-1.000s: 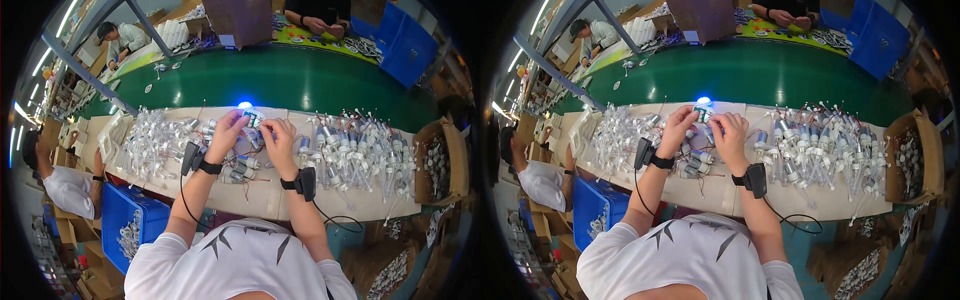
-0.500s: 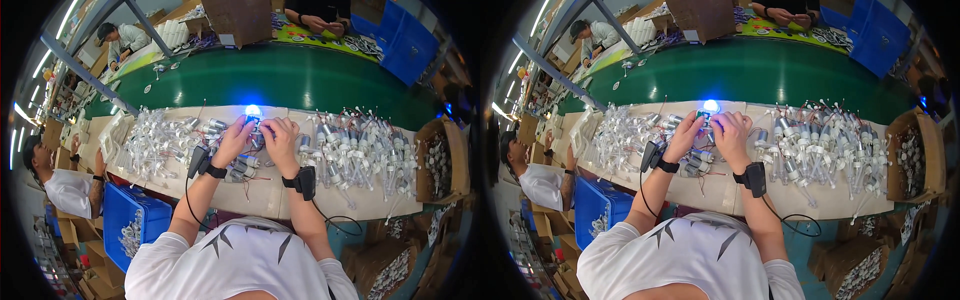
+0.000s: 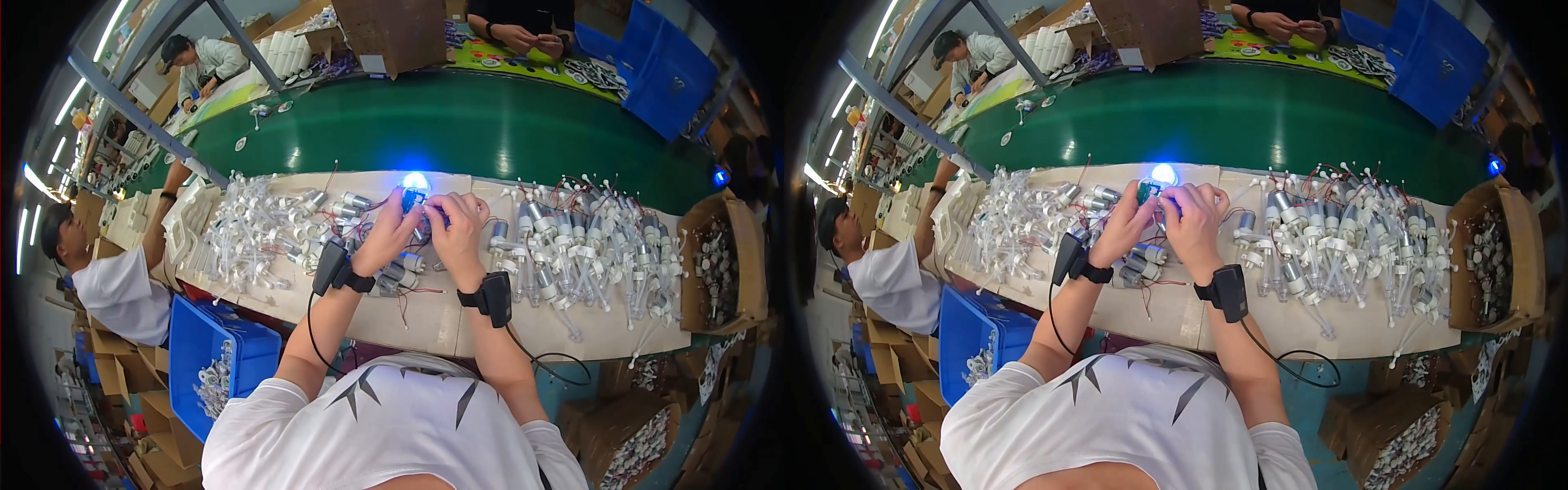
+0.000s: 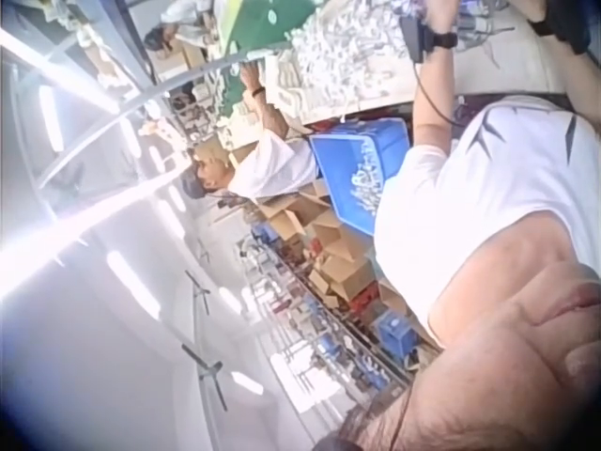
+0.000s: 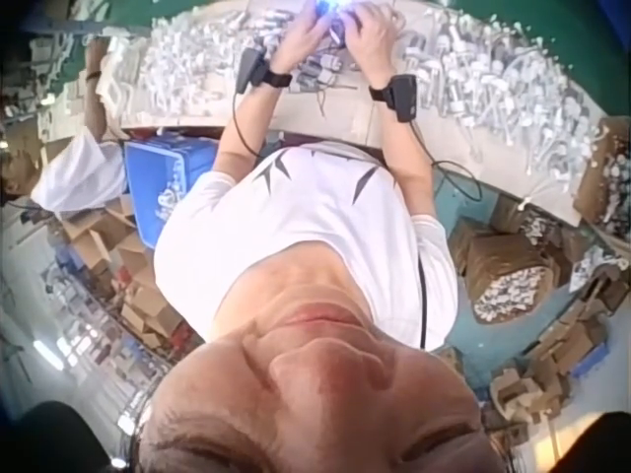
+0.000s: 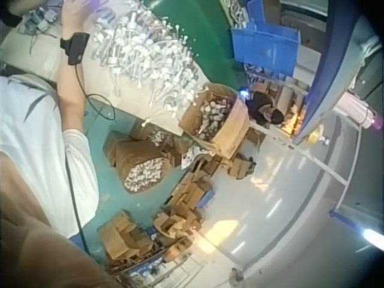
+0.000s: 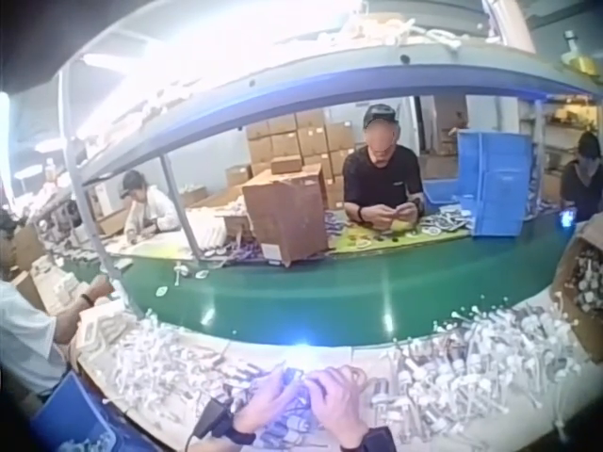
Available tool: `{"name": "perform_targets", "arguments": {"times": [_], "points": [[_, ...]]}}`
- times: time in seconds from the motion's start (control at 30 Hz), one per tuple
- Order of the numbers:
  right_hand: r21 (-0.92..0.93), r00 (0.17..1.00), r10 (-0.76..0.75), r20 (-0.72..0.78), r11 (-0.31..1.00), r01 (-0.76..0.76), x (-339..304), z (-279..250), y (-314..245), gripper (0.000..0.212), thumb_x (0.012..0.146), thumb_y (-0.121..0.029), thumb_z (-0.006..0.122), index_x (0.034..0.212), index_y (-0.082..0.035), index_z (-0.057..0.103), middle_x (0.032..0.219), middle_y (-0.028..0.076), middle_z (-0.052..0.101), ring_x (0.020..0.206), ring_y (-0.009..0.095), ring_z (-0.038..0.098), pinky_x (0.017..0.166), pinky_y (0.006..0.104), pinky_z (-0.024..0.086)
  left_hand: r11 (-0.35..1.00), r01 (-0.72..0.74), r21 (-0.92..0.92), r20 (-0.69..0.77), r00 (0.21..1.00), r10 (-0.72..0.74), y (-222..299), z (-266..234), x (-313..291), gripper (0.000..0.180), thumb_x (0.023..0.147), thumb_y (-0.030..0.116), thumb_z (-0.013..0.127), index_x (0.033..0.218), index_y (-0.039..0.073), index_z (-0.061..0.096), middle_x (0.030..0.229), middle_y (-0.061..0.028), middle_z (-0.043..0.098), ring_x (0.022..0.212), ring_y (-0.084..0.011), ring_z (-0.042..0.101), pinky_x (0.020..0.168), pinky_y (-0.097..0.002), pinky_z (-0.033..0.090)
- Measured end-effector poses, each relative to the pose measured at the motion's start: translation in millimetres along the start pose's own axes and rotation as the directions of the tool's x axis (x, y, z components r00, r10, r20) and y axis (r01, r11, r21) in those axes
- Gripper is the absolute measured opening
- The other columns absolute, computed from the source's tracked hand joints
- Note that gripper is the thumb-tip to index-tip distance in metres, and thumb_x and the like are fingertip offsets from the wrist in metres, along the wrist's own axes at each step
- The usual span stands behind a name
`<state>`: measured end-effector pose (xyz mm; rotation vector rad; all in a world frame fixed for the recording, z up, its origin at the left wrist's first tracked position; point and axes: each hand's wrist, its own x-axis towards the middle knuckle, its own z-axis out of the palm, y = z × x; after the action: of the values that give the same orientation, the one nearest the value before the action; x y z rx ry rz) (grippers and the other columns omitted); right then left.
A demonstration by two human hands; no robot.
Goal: Assembling small electric motors with plastic parts and LED circuit boards, followed by testing them.
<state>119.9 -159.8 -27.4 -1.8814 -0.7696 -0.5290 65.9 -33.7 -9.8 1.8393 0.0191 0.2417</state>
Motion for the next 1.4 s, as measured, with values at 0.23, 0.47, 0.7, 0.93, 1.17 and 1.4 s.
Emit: {"name": "perform_targets", "arguments": {"times": [0.23,0.47,0.7,0.93,1.17,1.4], "points": [[-0.115,0.999,-0.042,0.008,0.992,0.043,0,-1,2,0.003,0.079,-0.013,0.056,0.078,-0.011,0.057,0.079,0.001,0.055,0.083,0.021,0.047,0.09,0.0438,0.025,1.0,-0.026,-0.017,0.023,0.999,0.027,-5,4,-1,0.021,0.093,0.014,0.044,0.11,0.003,0.04,0.076,-0.0005,0.051,0.063,-0.0051,0.048,0.05,-0.0198,0.037],[-0.119,0.999,-0.029,-0.016,0.993,0.027,-2,2,0,0.003,0.078,-0.013,0.056,0.078,-0.011,0.058,0.081,0.0,0.055,0.085,0.021,0.048,0.091,0.0449,0.024,0.999,-0.02,0.03,-0.045,0.999,0.021,-13,7,0,0.017,0.093,0.013,0.045,0.104,0.002,0.04,0.073,-0.0017,0.052,0.061,-0.0063,0.049,0.051,-0.0206,0.038],[-0.092,0.997,0.008,-0.078,0.996,-0.015,-5,5,2,0.002,0.077,-0.011,0.057,0.078,-0.009,0.057,0.081,0.002,0.055,0.084,0.022,0.049,0.089,0.043,0.026,0.986,-0.105,0.128,-0.019,0.994,0.108,-19,6,2,0.018,0.093,0.012,0.044,0.106,0.001,0.038,0.077,-0.0023,0.049,0.065,-0.0083,0.048,0.055,-0.0224,0.04],[-0.064,0.995,-0.012,-0.1,0.998,0.006,-6,9,4,0.003,0.075,-0.006,0.056,0.077,-0.007,0.054,0.079,0.005,0.053,0.082,0.024,0.049,0.085,0.0418,0.03,0.997,0.017,0.069,0.126,0.992,-0.026,-13,-1,1,0.028,0.094,0.01,0.041,0.119,0.003,0.032,0.087,-0.0037,0.046,0.07,-0.0076,0.044,0.059,-0.0216,0.04],[-0.077,0.994,-0.02,-0.111,0.997,0.012,-3,5,6,0.003,0.075,-0.006,0.056,0.078,-0.007,0.054,0.081,0.005,0.053,0.083,0.024,0.049,0.085,0.0421,0.03,1.0,0.029,0.01,0.11,0.993,-0.03,-14,5,4,0.028,0.094,0.01,0.042,0.12,0.004,0.033,0.084,-0.0029,0.047,0.068,-0.007,0.044,0.058,-0.0213,0.04],[-0.141,0.998,-0.022,-0.057,0.99,0.014,-3,1,8,0.004,0.076,-0.007,0.055,0.08,-0.008,0.054,0.082,0.005,0.052,0.084,0.024,0.049,0.085,0.0429,0.029,0.996,0.041,0.073,0.104,0.993,-0.048,-7,7,8,0.022,0.092,0.011,0.043,0.107,-0.001,0.033,0.069,-0.0081,0.055,0.057,-0.0145,0.05,0.051,-0.0281,0.041]]}}
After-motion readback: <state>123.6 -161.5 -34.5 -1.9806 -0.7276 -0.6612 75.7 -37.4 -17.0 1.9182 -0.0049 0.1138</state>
